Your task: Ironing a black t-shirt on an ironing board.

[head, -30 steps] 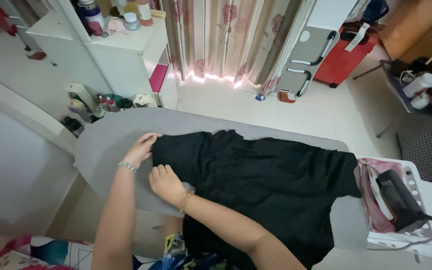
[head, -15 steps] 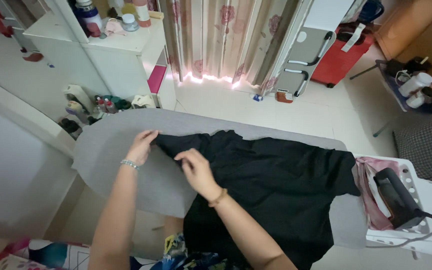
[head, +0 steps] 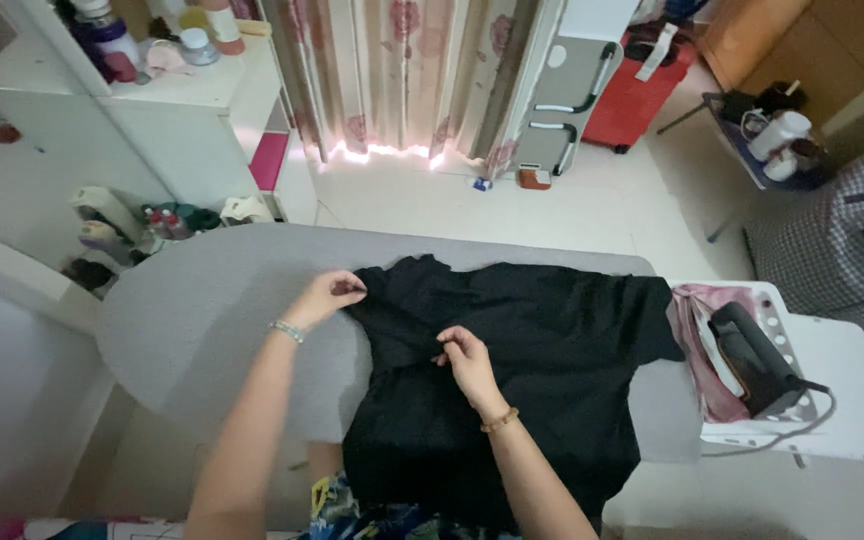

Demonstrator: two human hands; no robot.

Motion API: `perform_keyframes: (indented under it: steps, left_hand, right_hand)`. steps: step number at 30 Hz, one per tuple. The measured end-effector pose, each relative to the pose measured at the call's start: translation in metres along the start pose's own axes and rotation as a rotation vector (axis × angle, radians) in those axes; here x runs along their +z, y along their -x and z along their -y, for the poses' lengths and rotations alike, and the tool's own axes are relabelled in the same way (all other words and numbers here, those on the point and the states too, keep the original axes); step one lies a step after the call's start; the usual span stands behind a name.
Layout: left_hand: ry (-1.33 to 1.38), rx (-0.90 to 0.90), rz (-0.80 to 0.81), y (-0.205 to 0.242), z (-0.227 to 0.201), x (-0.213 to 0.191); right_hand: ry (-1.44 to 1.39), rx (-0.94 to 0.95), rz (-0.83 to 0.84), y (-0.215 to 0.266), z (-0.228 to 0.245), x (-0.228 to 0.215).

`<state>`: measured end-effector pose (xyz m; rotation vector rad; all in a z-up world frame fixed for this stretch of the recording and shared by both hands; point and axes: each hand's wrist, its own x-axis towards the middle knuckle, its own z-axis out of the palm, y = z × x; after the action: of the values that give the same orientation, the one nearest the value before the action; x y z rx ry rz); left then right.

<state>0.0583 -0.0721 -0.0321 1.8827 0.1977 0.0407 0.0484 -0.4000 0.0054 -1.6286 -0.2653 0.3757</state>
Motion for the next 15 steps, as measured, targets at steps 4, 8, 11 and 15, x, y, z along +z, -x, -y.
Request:
perform_keyframes:
  steps: [4, 8, 11, 15]
  left_hand:
    - [-0.137, 0.088, -0.076, -0.014, -0.005, 0.015]
    - [-0.133, 0.078, -0.072, -0.010, -0.023, 0.013]
    - [-0.153, 0.063, -0.043, -0.007, -0.037, 0.008]
    - [-0.076, 0.159, -0.138, -0.010, -0.050, 0.008]
  right_hand:
    - [0.335, -0.069, 0.018, 0.007, 0.011, -0.007]
    - [0.636, -0.113, -0.014, 0.021, 0.037, 0.000]
    - [0.702, -0.097, -0.035, 0.026, 0.052, -0.004]
    - [0.962, -0.224, -0.111, 0.042, 0.085, -0.007]
